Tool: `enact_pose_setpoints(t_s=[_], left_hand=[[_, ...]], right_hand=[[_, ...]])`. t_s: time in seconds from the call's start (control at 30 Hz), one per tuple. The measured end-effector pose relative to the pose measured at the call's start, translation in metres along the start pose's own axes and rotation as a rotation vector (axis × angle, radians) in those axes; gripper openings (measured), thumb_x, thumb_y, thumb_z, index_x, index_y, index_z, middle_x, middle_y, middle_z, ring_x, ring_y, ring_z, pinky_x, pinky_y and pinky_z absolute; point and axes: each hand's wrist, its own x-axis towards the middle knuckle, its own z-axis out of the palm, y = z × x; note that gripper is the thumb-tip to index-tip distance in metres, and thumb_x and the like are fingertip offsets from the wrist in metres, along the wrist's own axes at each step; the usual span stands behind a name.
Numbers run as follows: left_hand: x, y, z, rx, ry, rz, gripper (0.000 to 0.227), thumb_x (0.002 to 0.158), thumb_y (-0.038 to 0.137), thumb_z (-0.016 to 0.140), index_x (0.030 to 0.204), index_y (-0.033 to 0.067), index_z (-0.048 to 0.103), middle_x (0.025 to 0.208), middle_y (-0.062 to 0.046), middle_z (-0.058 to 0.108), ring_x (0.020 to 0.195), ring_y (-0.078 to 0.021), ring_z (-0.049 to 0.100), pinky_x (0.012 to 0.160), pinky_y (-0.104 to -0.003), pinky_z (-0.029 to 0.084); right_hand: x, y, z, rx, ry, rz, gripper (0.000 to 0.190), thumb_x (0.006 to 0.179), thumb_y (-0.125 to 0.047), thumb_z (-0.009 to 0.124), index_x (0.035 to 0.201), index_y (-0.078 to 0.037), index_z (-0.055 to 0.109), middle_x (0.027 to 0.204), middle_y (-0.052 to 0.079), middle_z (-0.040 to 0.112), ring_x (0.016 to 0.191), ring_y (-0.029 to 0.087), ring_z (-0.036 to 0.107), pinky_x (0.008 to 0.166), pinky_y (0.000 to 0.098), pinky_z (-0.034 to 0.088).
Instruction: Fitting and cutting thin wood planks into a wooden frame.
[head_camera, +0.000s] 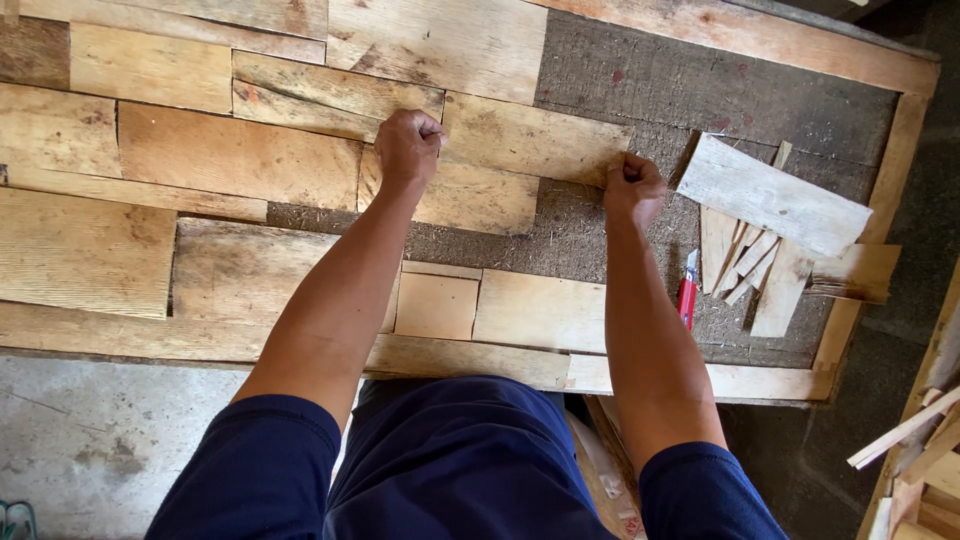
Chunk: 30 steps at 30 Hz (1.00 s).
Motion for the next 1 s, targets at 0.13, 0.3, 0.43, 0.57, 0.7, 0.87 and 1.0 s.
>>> enact_pose_setpoints(t_s=[0.13,0.3,0.43,0.57,0.7,0.87,1.0], left_hand=[[0.002,-0.003,0.004,0.004,0.009,-0.007,0.008,0.085,0.01,0.082,0.081,0.0109,0.075,0.084,-0.003,0.079,0.07,-0.009,0.075,0.063,-0.024,0.063],[0.002,-0.001,0.002,-0.001,-0.007,-0.035,0.007,0.085,0.009,0.081,0.082,0.011,0.076,0.086,-0.004,0.078,0.073,-0.0083,0.075,0.062,-0.023,0.064],[0.003,0.0,0.001,-0.018,-0.01,-0.044,0.008,0.083,0.009,0.083,0.081,0.0102,0.075,0.086,-0.004,0.078,0.072,-0.0089,0.075,0.062,-0.022,0.064],[0.005,0.006,-0.008,0.0,-0.052,-0.08,0.007,0.083,0.009,0.083,0.084,0.0105,0.076,0.087,-0.005,0.079,0.071,-0.0098,0.075,0.063,-0.023,0.064],[0.01,0.004,-0.021,-0.012,-0.143,-0.113,0.005,0.085,0.008,0.082,0.086,0.0098,0.077,0.087,-0.006,0.079,0.071,-0.0107,0.074,0.064,-0.023,0.062],[0.019,-0.004,-0.025,-0.274,-0.113,-0.143,0.006,0.085,0.006,0.08,0.09,0.0094,0.077,0.089,-0.006,0.079,0.071,-0.0097,0.075,0.065,-0.023,0.066],[0.007,-0.006,-0.047,-0.698,0.016,-0.178,0.009,0.087,0.0,0.072,0.092,0.006,0.076,0.087,-0.011,0.078,0.063,-0.0151,0.067,0.053,-0.031,0.058]], right_hand=[[0.005,0.005,0.003,-0.025,-0.003,-0.033,0.026,0.084,-0.013,0.081,0.11,-0.015,0.076,0.099,0.001,0.078,0.075,0.009,0.069,0.064,0.0233,0.062],[0.0,0.001,0.0,-0.017,-0.008,-0.008,0.028,0.082,-0.013,0.081,0.109,-0.014,0.075,0.096,0.0,0.076,0.072,0.009,0.067,0.062,0.0249,0.062],[-0.003,0.001,-0.003,-0.005,-0.014,-0.02,0.027,0.084,-0.012,0.08,0.111,-0.013,0.074,0.097,0.002,0.076,0.072,0.01,0.066,0.064,0.0253,0.062],[-0.002,0.011,-0.009,0.132,-0.048,-0.056,0.03,0.089,-0.011,0.076,0.118,-0.008,0.071,0.099,0.006,0.074,0.076,0.013,0.066,0.066,0.0238,0.062],[-0.012,0.026,-0.026,0.109,0.032,-0.067,0.033,0.091,-0.008,0.072,0.123,-0.006,0.068,0.102,0.007,0.073,0.079,0.014,0.068,0.067,0.023,0.064],[-0.064,0.061,-0.059,0.078,0.07,-0.22,0.031,0.094,-0.005,0.069,0.125,-0.003,0.067,0.106,0.01,0.072,0.083,0.017,0.068,0.07,0.0284,0.064],[-0.121,0.103,-0.085,0.025,0.116,-0.337,0.029,0.096,-0.007,0.071,0.124,-0.002,0.07,0.112,0.011,0.071,0.091,0.016,0.068,0.078,0.0312,0.062]])
